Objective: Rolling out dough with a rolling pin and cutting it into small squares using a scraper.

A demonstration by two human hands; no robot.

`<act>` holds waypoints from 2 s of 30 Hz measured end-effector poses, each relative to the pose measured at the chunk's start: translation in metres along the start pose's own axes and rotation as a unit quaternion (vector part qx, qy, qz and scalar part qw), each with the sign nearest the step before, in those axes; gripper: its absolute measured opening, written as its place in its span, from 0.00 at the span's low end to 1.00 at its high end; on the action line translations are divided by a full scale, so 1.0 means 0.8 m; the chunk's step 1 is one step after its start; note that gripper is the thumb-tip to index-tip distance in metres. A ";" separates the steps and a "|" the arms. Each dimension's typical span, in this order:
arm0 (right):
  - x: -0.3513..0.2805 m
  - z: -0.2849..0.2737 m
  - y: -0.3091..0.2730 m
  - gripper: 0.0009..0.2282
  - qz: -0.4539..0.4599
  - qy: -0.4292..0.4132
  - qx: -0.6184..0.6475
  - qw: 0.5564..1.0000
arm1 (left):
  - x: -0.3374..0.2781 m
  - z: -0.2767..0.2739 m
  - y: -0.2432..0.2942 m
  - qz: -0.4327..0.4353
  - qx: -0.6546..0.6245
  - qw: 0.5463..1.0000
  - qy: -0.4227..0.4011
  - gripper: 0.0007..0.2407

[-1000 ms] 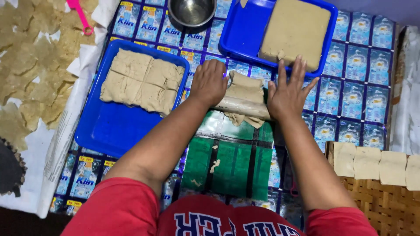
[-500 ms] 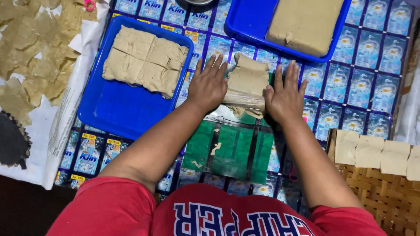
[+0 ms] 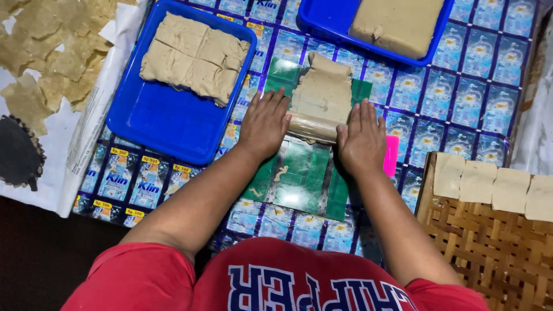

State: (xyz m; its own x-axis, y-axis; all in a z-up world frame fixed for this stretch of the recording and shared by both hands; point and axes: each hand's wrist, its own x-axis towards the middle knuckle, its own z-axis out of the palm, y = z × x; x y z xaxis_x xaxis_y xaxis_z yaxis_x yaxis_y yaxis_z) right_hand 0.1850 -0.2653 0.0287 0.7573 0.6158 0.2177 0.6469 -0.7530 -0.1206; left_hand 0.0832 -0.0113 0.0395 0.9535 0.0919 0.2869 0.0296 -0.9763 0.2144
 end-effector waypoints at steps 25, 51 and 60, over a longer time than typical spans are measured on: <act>0.137 -0.034 0.019 0.27 0.119 0.050 0.036 0.991 | 0.178 0.014 -0.017 -0.084 -0.025 0.985 -0.146 0.26; -0.087 -0.016 -0.047 0.30 -0.019 0.096 -0.008 0.995 | -0.111 -0.037 0.050 -0.062 -0.048 0.994 -0.077 0.24; 0.010 0.033 -0.004 0.31 0.030 0.077 -0.036 0.996 | -0.019 0.007 0.011 -0.052 -0.018 0.999 -0.001 0.25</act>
State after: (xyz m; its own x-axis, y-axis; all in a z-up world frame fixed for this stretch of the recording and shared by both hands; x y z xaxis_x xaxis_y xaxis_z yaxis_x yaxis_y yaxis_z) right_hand 0.1910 -0.2521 0.0055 0.7679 0.5311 0.3580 0.5890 -0.8052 -0.0688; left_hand 0.0710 -0.0224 0.0315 0.9468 0.1909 0.2592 0.1165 -0.9538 0.2769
